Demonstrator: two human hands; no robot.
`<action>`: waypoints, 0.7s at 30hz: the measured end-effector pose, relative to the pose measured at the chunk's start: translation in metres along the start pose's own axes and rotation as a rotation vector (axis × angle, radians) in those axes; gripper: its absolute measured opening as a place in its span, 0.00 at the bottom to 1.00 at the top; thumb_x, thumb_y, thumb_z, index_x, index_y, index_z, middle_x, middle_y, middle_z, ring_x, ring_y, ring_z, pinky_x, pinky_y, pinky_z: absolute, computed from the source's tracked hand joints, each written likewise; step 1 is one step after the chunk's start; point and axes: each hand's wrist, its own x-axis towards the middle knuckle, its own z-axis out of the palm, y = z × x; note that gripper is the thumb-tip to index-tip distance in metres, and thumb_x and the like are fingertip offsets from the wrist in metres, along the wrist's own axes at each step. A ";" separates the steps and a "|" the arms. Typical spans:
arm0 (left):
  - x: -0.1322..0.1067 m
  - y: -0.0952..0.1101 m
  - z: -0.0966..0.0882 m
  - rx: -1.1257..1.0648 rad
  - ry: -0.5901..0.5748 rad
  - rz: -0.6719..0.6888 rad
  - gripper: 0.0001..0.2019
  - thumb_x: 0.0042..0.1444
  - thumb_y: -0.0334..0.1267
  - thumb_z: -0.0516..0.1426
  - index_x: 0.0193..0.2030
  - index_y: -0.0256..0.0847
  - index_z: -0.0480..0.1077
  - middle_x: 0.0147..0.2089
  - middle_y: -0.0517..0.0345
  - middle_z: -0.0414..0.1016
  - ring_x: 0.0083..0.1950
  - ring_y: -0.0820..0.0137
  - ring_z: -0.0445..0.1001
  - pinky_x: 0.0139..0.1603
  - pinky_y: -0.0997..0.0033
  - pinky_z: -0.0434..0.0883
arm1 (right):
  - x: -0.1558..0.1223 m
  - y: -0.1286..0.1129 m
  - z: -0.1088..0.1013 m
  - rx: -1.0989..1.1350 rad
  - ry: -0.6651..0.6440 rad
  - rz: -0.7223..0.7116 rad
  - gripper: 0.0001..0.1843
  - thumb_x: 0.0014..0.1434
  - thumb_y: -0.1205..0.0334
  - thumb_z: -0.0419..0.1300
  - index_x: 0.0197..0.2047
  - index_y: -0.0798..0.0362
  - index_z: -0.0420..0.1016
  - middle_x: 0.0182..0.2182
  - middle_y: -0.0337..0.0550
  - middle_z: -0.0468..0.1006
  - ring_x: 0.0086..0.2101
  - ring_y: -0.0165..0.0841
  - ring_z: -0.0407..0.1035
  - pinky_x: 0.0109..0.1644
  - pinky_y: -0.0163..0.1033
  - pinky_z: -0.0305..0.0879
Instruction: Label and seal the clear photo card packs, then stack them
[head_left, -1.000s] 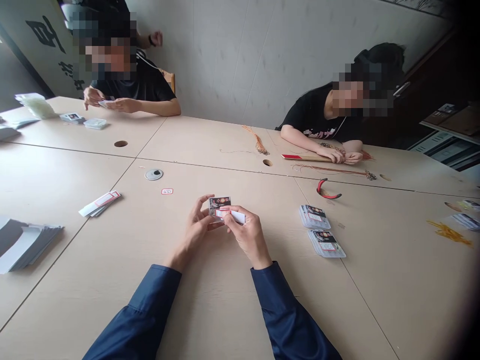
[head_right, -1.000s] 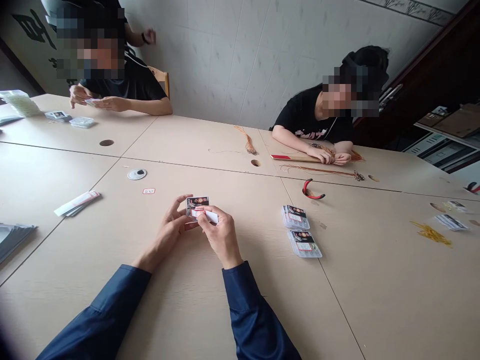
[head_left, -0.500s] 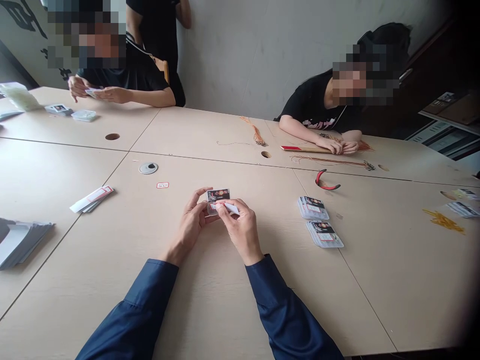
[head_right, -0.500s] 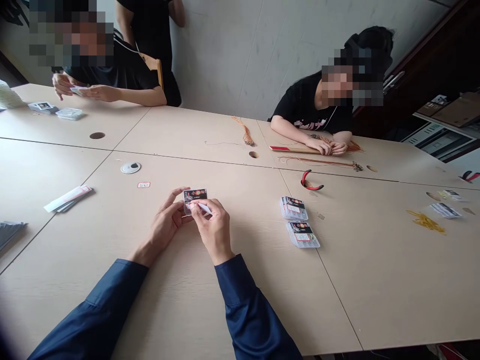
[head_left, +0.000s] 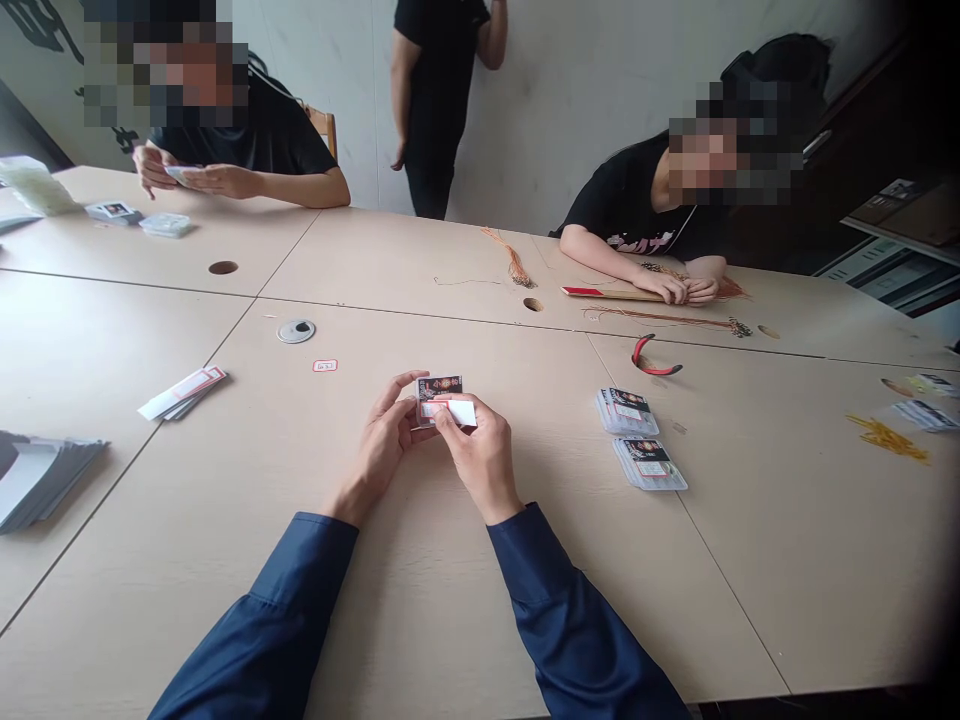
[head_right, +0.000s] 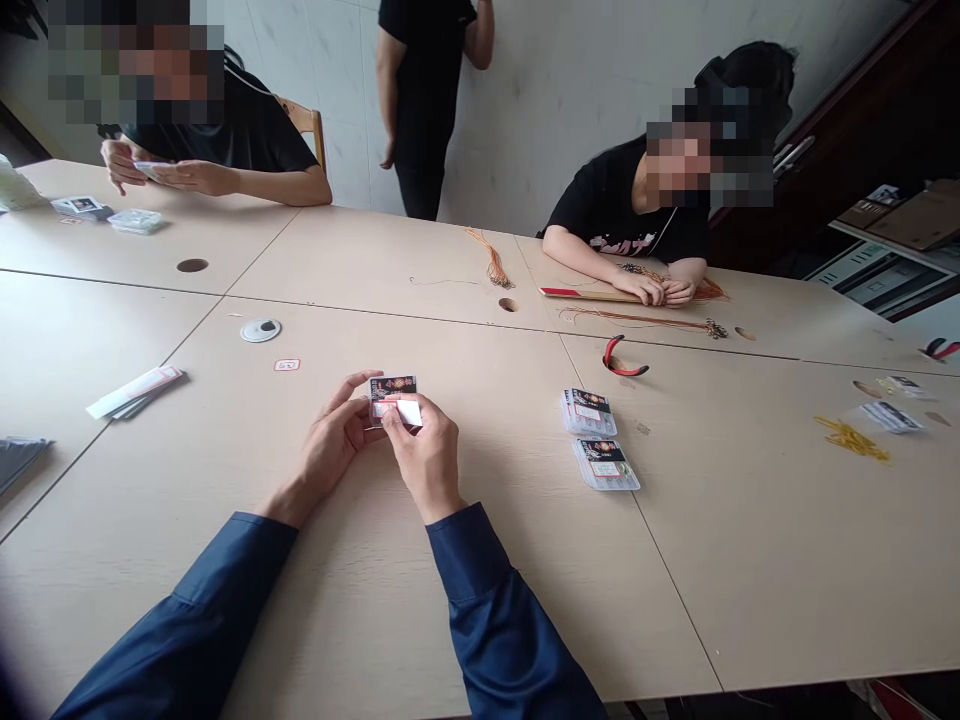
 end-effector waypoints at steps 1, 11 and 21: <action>0.000 0.000 0.000 0.003 0.004 -0.003 0.17 0.57 0.36 0.56 0.55 0.44 0.67 0.37 0.59 0.77 0.38 0.70 0.76 0.43 0.69 0.74 | 0.000 0.000 0.000 -0.004 -0.001 -0.001 0.11 0.60 0.55 0.60 0.40 0.52 0.80 0.36 0.43 0.82 0.33 0.34 0.75 0.39 0.35 0.71; 0.000 -0.001 -0.001 0.022 -0.005 -0.011 0.22 0.53 0.34 0.54 0.57 0.43 0.65 0.37 0.57 0.80 0.38 0.69 0.77 0.48 0.65 0.74 | 0.000 0.003 0.001 -0.036 0.026 -0.012 0.10 0.60 0.56 0.60 0.38 0.52 0.80 0.36 0.43 0.82 0.32 0.34 0.74 0.39 0.35 0.71; -0.001 0.001 0.001 0.066 0.003 -0.007 0.26 0.50 0.32 0.61 0.57 0.44 0.64 0.40 0.55 0.80 0.39 0.68 0.77 0.44 0.67 0.74 | 0.000 0.001 0.000 -0.026 0.036 -0.004 0.10 0.59 0.56 0.60 0.38 0.53 0.80 0.35 0.43 0.82 0.30 0.33 0.74 0.37 0.35 0.71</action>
